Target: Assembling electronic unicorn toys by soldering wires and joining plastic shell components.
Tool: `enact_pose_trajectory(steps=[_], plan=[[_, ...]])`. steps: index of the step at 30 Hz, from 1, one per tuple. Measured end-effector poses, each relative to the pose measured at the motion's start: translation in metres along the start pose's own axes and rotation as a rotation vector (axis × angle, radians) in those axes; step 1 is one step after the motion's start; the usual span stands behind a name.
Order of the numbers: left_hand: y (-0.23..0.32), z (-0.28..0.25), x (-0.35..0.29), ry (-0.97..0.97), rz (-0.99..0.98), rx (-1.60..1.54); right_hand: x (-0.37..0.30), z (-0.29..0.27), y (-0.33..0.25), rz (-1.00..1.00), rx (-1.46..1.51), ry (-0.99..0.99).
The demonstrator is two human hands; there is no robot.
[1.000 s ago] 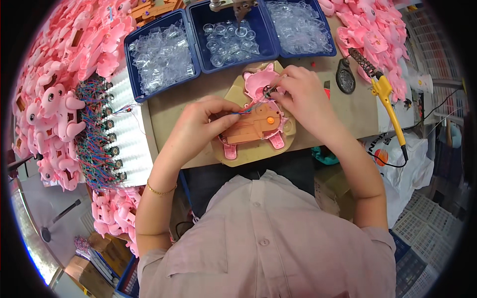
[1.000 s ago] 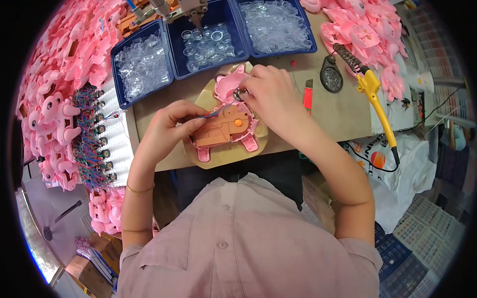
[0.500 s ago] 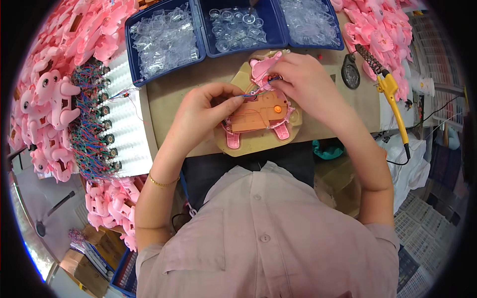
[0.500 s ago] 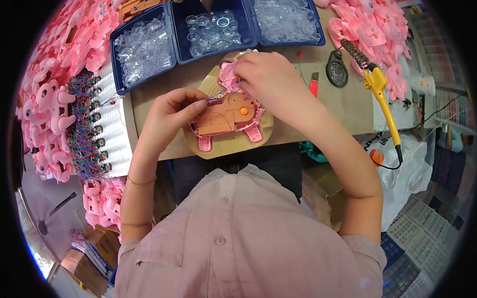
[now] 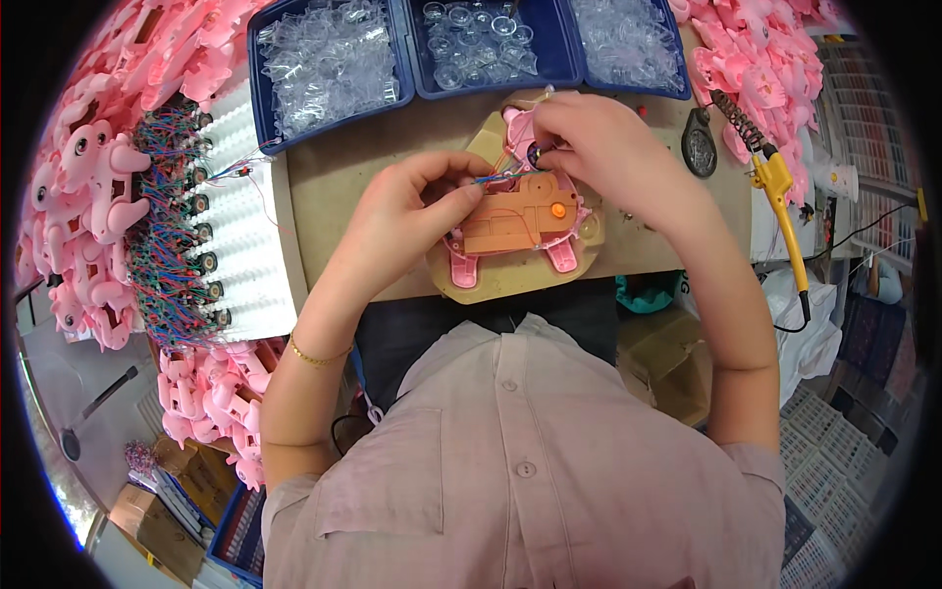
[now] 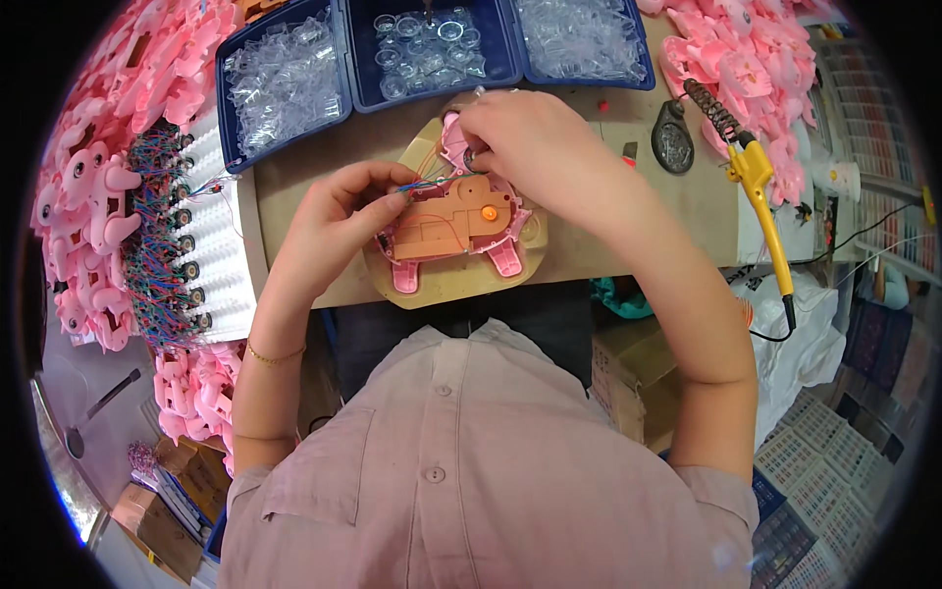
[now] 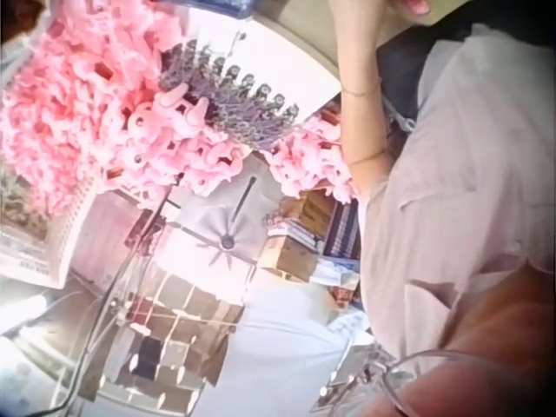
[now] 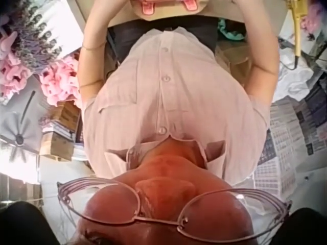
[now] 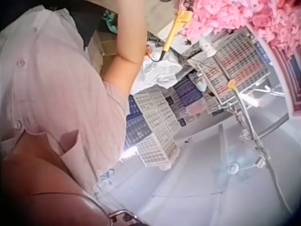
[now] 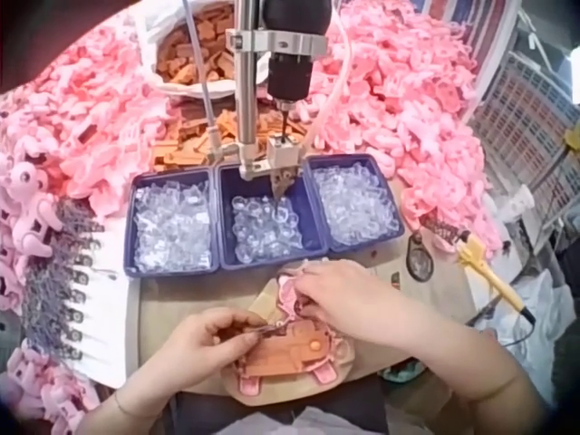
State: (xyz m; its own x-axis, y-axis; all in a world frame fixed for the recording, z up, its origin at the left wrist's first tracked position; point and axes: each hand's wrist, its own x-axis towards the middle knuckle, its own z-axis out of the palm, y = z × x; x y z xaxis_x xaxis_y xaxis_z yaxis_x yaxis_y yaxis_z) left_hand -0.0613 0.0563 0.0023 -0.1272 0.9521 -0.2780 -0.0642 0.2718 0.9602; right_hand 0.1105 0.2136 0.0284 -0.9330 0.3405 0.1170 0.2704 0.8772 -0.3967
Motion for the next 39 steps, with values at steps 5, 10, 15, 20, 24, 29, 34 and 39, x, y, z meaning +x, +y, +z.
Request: enact_pose_trajectory(steps=[5, 10, 15, 20, 24, 29, 34, 39], plan=[[0.000, 0.001, 0.003, -0.001, 0.039, 0.047, 0.002, -0.004, -0.001, 0.143, 0.105, -0.206], [0.007, 0.001, 0.003, 0.000, -0.045, 0.084, -0.017, -0.008, 0.002, 0.131, 0.125, -0.070], [0.009, 0.009, 0.001, 0.026, -0.031, 0.094, -0.054, 0.000, -0.062, -0.142, 0.182, 0.289], [0.012, 0.016, -0.005, 0.149, 0.095, 0.312, -0.053, 0.021, -0.047, -0.184, 0.044, 0.210], [-0.005, 0.040, -0.032, 0.334, 0.712, 1.053, -0.065, 0.023, -0.040, -0.185, 0.052, 0.308], [-0.027, 0.056, -0.051, 0.376, 0.667, 1.073, -0.077, 0.021, -0.040, 0.247, 0.378, 0.371], [-0.026, 0.048, -0.044, 0.322, 0.676, 1.071, -0.059, -0.001, -0.015, 0.048, 0.033, 0.197], [-0.019, 0.049, -0.041, 0.274, 0.659, 1.034, -0.057, -0.021, -0.019, -0.048, -0.056, 0.135]])
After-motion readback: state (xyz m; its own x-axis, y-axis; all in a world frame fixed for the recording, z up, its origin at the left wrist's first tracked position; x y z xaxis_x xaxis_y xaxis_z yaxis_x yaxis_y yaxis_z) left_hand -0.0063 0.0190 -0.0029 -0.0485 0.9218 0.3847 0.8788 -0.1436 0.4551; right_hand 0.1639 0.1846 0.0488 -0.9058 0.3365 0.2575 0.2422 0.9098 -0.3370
